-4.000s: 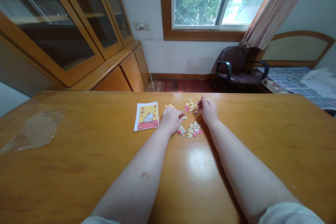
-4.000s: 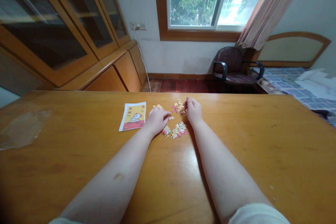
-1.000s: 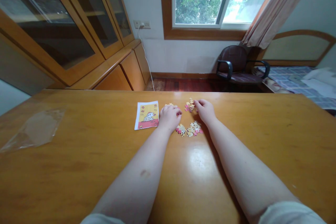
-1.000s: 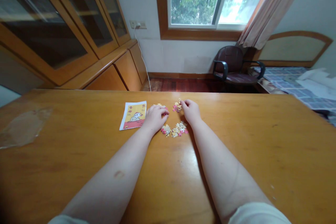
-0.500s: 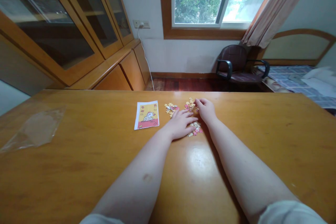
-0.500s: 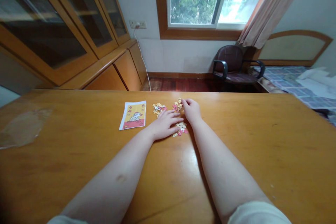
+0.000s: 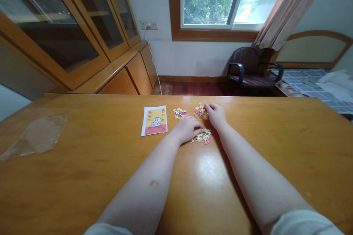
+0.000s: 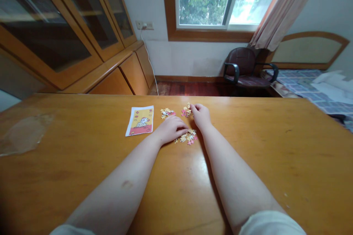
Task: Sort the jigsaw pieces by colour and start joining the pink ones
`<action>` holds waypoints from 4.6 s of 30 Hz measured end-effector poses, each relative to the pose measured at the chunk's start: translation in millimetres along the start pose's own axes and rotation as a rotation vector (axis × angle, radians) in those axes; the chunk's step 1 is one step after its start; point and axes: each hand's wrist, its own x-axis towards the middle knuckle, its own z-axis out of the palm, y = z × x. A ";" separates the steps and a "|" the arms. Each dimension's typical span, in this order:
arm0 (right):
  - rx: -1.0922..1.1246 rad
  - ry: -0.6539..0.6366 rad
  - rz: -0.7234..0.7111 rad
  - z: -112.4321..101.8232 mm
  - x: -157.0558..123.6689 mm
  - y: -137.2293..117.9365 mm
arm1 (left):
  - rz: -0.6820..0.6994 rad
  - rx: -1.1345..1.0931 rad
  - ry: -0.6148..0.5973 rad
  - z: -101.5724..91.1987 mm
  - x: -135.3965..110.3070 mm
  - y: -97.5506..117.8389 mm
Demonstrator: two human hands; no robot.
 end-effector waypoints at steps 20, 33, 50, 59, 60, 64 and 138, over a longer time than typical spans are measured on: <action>-0.025 0.000 0.017 -1.5 -1.3 -1.4 | -0.486 0.189 0.265 2.0 -1.1 -15.8; -0.022 0.004 0.022 -1.9 -1.9 -2.5 | -0.614 0.179 0.358 3.8 -3.9 -20.0; 0.034 0.003 0.021 0.3 2.4 2.2 | -0.016 -0.054 -0.007 5.1 -2.2 2.6; 0.021 0.006 0.023 -0.7 0.6 -1.1 | -0.047 -0.055 -0.008 3.5 -0.4 3.0; 0.016 0.006 0.018 -0.8 0.5 -1.2 | -0.046 -0.058 0.001 2.9 -0.3 3.7; 0.026 -0.003 0.024 -1.4 -0.3 -1.9 | -0.037 -0.112 0.003 1.3 1.2 2.5; -0.596 -0.453 -0.555 6.3 -7.8 -10.7 | -0.739 0.150 0.394 1.6 -0.2 -18.1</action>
